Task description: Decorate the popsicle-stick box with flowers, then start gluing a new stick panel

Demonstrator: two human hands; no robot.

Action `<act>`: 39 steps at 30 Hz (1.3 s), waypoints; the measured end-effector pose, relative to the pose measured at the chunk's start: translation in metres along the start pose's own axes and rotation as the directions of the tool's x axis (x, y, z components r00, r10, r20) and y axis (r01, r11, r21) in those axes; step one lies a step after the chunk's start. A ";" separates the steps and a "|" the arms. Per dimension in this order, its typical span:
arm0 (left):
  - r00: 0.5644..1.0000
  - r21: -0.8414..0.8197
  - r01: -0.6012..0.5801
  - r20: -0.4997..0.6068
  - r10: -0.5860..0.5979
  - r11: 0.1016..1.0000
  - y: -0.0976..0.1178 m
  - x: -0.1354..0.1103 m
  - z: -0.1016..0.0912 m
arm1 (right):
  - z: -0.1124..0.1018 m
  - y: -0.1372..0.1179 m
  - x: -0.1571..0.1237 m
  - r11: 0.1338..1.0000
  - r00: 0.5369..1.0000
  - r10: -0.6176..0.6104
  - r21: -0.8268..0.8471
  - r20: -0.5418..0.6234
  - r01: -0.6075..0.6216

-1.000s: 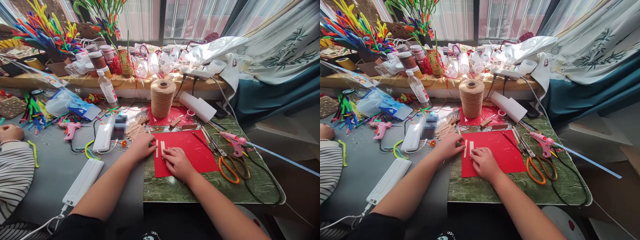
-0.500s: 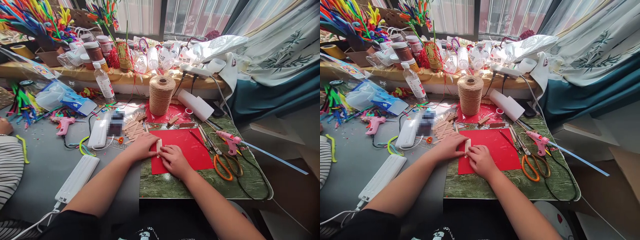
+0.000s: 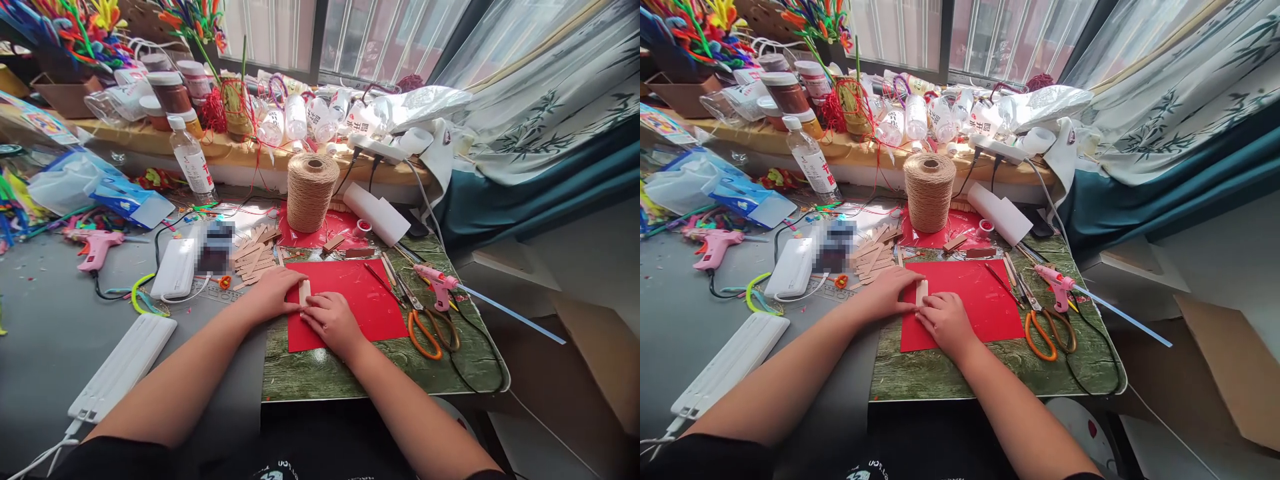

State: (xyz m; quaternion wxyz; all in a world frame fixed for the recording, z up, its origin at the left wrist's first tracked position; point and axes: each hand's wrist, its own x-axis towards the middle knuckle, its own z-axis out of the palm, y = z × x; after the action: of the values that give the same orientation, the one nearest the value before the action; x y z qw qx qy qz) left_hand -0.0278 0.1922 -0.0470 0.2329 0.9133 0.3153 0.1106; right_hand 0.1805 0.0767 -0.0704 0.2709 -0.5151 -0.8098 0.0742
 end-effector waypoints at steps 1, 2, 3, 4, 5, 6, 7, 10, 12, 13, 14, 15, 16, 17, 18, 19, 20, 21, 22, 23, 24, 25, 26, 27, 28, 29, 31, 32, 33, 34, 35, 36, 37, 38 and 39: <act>1.000 -0.002 0.001 -0.002 -0.001 1.000 0.000 0.000 0.000 | 0.000 0.000 0.000 1.000 1.000 -0.009 0.001 -0.001 0.009; 1.000 -0.003 0.002 -0.004 -0.002 1.000 0.001 0.000 0.000 | -0.001 -0.001 0.000 1.000 1.000 -0.016 0.003 -0.002 0.016; 1.000 -0.005 0.002 -0.006 -0.002 1.000 0.001 0.000 -0.001 | -0.002 -0.001 0.000 1.000 1.000 -0.022 0.006 0.000 0.022; 1.000 -0.008 -0.003 -0.007 0.003 1.000 0.002 -0.001 -0.001 | -0.003 -0.002 0.000 1.000 1.000 -0.028 0.011 0.002 0.028; 1.000 -0.012 -0.007 -0.014 0.007 1.000 0.002 -0.001 -0.001 | -0.004 -0.003 0.000 0.999 0.999 -0.034 0.017 0.008 0.034; 1.000 -0.019 -0.009 -0.025 0.008 1.000 0.003 -0.001 -0.001 | -0.004 -0.004 0.000 0.999 0.999 -0.040 0.023 0.015 0.039; 0.999 -0.025 -0.007 -0.035 0.006 1.000 0.004 -0.002 -0.001 | -0.005 -0.004 0.000 0.999 0.999 -0.044 0.027 0.020 0.043; 0.998 -0.037 0.022 -0.056 -0.024 0.999 0.007 -0.002 0.001 | -0.004 -0.005 0.001 0.999 0.999 -0.047 0.029 0.027 0.046; 0.998 -0.041 0.037 -0.057 -0.039 0.998 0.008 -0.003 0.002 | -0.003 -0.004 0.001 0.999 0.999 -0.048 0.028 0.022 0.047; 0.997 -0.047 0.037 -0.059 -0.040 0.998 0.007 -0.003 0.003 | -0.003 -0.003 0.000 0.998 0.999 -0.048 0.033 0.021 0.047; 0.997 -0.056 0.035 -0.064 -0.039 0.998 0.007 -0.003 0.004 | -0.002 -0.002 0.000 0.998 0.999 -0.046 0.044 0.020 0.046; 0.997 -0.065 0.031 -0.068 -0.035 0.997 0.006 -0.004 0.005 | -0.002 -0.001 0.000 0.998 0.999 -0.039 0.058 0.018 0.038; 0.997 -0.073 0.027 -0.068 -0.032 0.997 0.005 -0.004 0.006 | -0.002 0.000 0.001 0.997 0.999 -0.027 0.076 0.018 0.025; 0.997 -0.080 0.024 -0.069 -0.030 0.996 0.005 -0.004 0.007 | -0.002 0.001 0.001 0.996 1.000 -0.010 0.094 0.019 0.008; 0.997 -0.085 0.024 -0.068 -0.030 0.996 0.004 -0.004 0.008 | -0.003 0.001 0.001 0.994 1.000 0.007 0.111 0.021 -0.009; 0.997 -0.088 0.024 -0.066 -0.030 0.996 0.004 -0.004 0.008 | -0.003 0.001 0.002 0.992 1.000 0.020 0.126 0.023 -0.023; 0.998 -0.088 0.024 -0.063 -0.030 0.996 0.004 -0.004 0.009 | -0.004 0.001 0.003 0.990 0.999 0.027 0.137 0.027 -0.030; 0.998 -0.087 0.024 -0.061 -0.029 0.996 0.004 -0.004 0.009 | -0.005 0.001 0.003 0.989 0.999 0.030 0.144 0.030 -0.034; 0.998 -0.085 0.024 -0.059 -0.029 0.996 0.005 -0.004 0.008 | -0.005 0.000 0.004 0.988 0.999 0.029 0.148 0.034 -0.034; 0.998 -0.082 0.025 -0.056 -0.029 0.996 0.006 -0.004 0.008 | -0.006 0.000 0.004 0.988 0.999 0.027 0.151 0.038 -0.032; 0.998 -0.081 0.025 -0.052 -0.029 0.996 0.006 -0.004 0.007 | -0.007 0.000 0.004 0.988 0.999 0.025 0.154 0.043 -0.031; 0.998 -0.080 0.026 -0.048 -0.030 0.996 0.007 -0.004 0.006 | -0.007 0.000 0.003 0.987 0.998 0.023 0.161 0.050 -0.030; 0.999 -0.080 0.028 -0.043 -0.031 0.996 0.007 -0.004 0.005 | -0.008 0.001 0.003 0.985 0.998 0.024 0.172 0.055 -0.033; 0.999 -0.080 0.026 -0.036 -0.029 0.996 0.007 -0.004 0.004 | -0.008 0.003 0.002 0.981 0.998 0.024 0.189 0.058 -0.035; 0.999 -0.080 0.022 -0.029 -0.024 0.997 0.007 -0.003 0.003 | -0.008 0.005 0.001 0.977 0.998 0.024 0.208 0.058 -0.036; 1.000 -0.079 0.015 -0.022 -0.017 0.997 0.006 -0.003 0.002 | -0.008 0.007 0.001 0.973 0.998 0.025 0.228 0.057 -0.038; 1.000 -0.080 0.000 -0.013 -0.001 0.997 0.004 -0.003 0.000 | -0.007 0.011 0.000 0.964 0.998 0.025 0.263 0.052 -0.038; 1.000 -0.080 -0.005 -0.009 0.004 0.997 0.003 -0.003 0.000 | -0.007 0.012 0.000 0.961 0.998 0.025 0.275 0.051 -0.038; 1.000 -0.080 -0.006 -0.005 0.006 0.997 0.003 -0.003 -0.001 | -0.006 0.013 0.000 0.958 0.998 0.026 0.283 0.050 -0.040; 1.000 -0.078 -0.004 -0.002 0.004 0.997 0.003 -0.003 -0.001 | -0.006 0.013 0.000 0.957 0.998 0.030 0.287 0.048 -0.042; 1.000 -0.075 -0.001 0.002 0.001 0.997 0.003 -0.003 -0.002 | -0.005 0.014 0.000 0.956 0.999 0.033 0.288 0.043 -0.044; 1.000 -0.072 0.002 0.005 -0.002 0.997 0.003 -0.004 -0.002 | -0.005 0.013 0.001 0.957 0.999 0.036 0.288 0.039 -0.046; 1.000 -0.069 0.006 0.007 -0.005 0.998 0.004 -0.004 -0.003 | -0.005 0.013 0.001 0.957 0.999 0.038 0.285 0.037 -0.047; 1.000 -0.068 0.009 0.008 -0.008 0.998 0.005 -0.004 -0.003 | -0.005 0.013 0.001 0.959 0.999 0.039 0.280 0.034 -0.047; 1.000 -0.067 0.011 0.008 -0.011 0.998 0.006 -0.004 -0.003 | -0.005 0.012 0.001 0.961 0.999 0.038 0.272 0.035 -0.046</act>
State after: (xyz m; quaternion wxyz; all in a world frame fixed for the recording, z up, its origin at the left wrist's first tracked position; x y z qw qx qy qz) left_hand -0.0288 0.1867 -0.0419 0.2652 0.9037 0.3156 0.1162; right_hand 0.1921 0.0820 -0.0708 0.3255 -0.4889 -0.7847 0.1984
